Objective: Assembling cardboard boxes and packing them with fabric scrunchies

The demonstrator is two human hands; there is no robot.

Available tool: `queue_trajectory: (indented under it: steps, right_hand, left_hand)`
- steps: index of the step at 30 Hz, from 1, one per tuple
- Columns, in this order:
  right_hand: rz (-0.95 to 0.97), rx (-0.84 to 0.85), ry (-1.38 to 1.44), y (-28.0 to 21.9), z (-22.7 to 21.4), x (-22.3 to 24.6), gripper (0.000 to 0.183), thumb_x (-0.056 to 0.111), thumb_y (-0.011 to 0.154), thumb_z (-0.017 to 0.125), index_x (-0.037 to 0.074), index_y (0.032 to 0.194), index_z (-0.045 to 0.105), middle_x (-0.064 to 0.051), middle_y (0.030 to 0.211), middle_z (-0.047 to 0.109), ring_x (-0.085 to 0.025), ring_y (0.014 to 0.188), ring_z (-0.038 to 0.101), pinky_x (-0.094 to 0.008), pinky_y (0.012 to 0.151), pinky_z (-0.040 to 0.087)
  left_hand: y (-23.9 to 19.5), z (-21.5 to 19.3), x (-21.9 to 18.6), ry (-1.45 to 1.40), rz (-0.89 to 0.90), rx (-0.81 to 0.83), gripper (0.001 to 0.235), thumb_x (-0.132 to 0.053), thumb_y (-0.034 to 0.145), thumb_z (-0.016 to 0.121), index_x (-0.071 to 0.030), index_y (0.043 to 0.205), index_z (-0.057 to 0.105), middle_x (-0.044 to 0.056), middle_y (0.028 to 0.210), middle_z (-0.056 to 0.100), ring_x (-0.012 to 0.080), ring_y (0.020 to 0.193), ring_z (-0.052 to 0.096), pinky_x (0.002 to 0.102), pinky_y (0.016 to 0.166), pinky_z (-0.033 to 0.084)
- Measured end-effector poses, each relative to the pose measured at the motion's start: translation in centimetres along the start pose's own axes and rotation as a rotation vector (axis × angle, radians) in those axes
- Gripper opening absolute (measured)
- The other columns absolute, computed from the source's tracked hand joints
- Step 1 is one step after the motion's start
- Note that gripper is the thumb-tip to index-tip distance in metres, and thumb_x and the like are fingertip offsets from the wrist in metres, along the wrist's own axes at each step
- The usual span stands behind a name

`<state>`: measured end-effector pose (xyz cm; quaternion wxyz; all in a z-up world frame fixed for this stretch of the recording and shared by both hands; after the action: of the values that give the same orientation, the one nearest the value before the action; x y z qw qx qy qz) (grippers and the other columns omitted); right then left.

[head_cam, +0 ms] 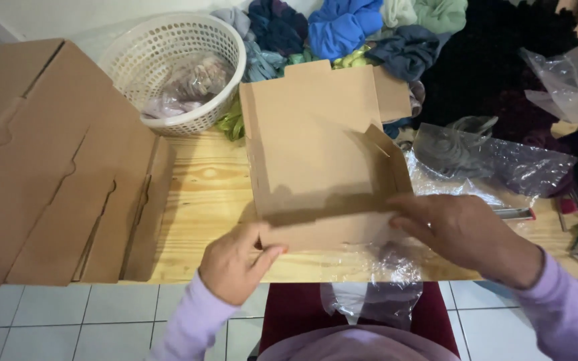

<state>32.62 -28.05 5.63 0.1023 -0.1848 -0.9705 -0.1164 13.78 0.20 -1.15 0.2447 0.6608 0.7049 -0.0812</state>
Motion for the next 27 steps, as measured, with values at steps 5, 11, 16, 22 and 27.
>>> queue_trajectory:
  steps: [5,11,16,22,27]
  right_hand:
    - [0.043,-0.175,0.049,2.3,1.6,-1.0,0.029,0.021,0.092,0.066,0.007,0.117,0.060,-0.009,0.107,0.068,-0.014,0.045,0.060,-0.025,0.036,0.052]
    - [-0.075,-0.072,-0.372,0.8,2.1,0.1,0.079,0.080,0.074,0.061,0.023,0.129,0.066,-0.005,0.147,0.054,-0.040,0.144,0.043,-0.068,0.119,0.029]
    - [-0.186,-0.069,-0.217,2.0,2.8,1.1,0.044,0.050,0.088,0.064,0.016,0.115,0.069,-0.008,0.112,0.065,-0.033,0.112,0.054,-0.069,0.120,0.024]
    - [-0.190,0.254,-0.070,4.3,3.9,-0.1,0.009,0.030,0.089,0.067,0.024,0.095,0.071,0.005,0.076,0.074,-0.020,0.077,0.071,-0.065,0.121,0.021]
    - [-0.024,0.601,-0.059,12.8,0.9,1.5,0.031,0.040,0.090,0.074,0.032,0.120,0.069,0.007,0.119,0.075,-0.015,0.108,0.074,-0.035,0.095,0.063]
  left_hand:
    - [2.8,-1.5,-0.3,-0.194,-0.055,-0.112,0.033,-0.033,0.093,0.064,-0.028,0.125,0.068,-0.004,0.079,0.074,0.0206,0.067,0.067,0.036,0.067,0.053]
    - [1.7,0.4,-0.8,0.136,0.091,-0.264,0.050,-0.049,0.096,0.062,-0.017,0.134,0.066,0.014,0.098,0.062,0.0310,0.077,0.053,0.044,0.072,0.044]
    - [0.7,2.0,-0.2,0.374,0.046,-0.374,0.059,-0.064,0.079,0.075,-0.025,0.122,0.071,0.018,0.127,0.055,0.0333,0.091,0.055,0.045,0.082,0.045]
    - [1.1,0.1,0.0,-0.021,0.174,-0.373,0.023,-0.034,0.095,0.066,-0.012,0.090,0.071,0.018,0.137,0.058,0.0457,0.131,0.049,0.059,0.115,0.034]
    - [1.5,0.3,0.7,-0.266,0.156,-0.321,0.024,-0.031,0.096,0.067,-0.009,0.086,0.071,0.018,0.140,0.058,0.0533,0.138,0.042,0.061,0.118,0.031]
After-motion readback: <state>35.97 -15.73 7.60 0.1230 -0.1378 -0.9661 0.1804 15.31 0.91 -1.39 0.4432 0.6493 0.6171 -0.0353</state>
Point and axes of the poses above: each hand's wrist, its own y-axis towards the middle knuckle, its own z-axis out of the palm, x = y × z, the point moved 3 cm from there along y, towards the middle knuckle
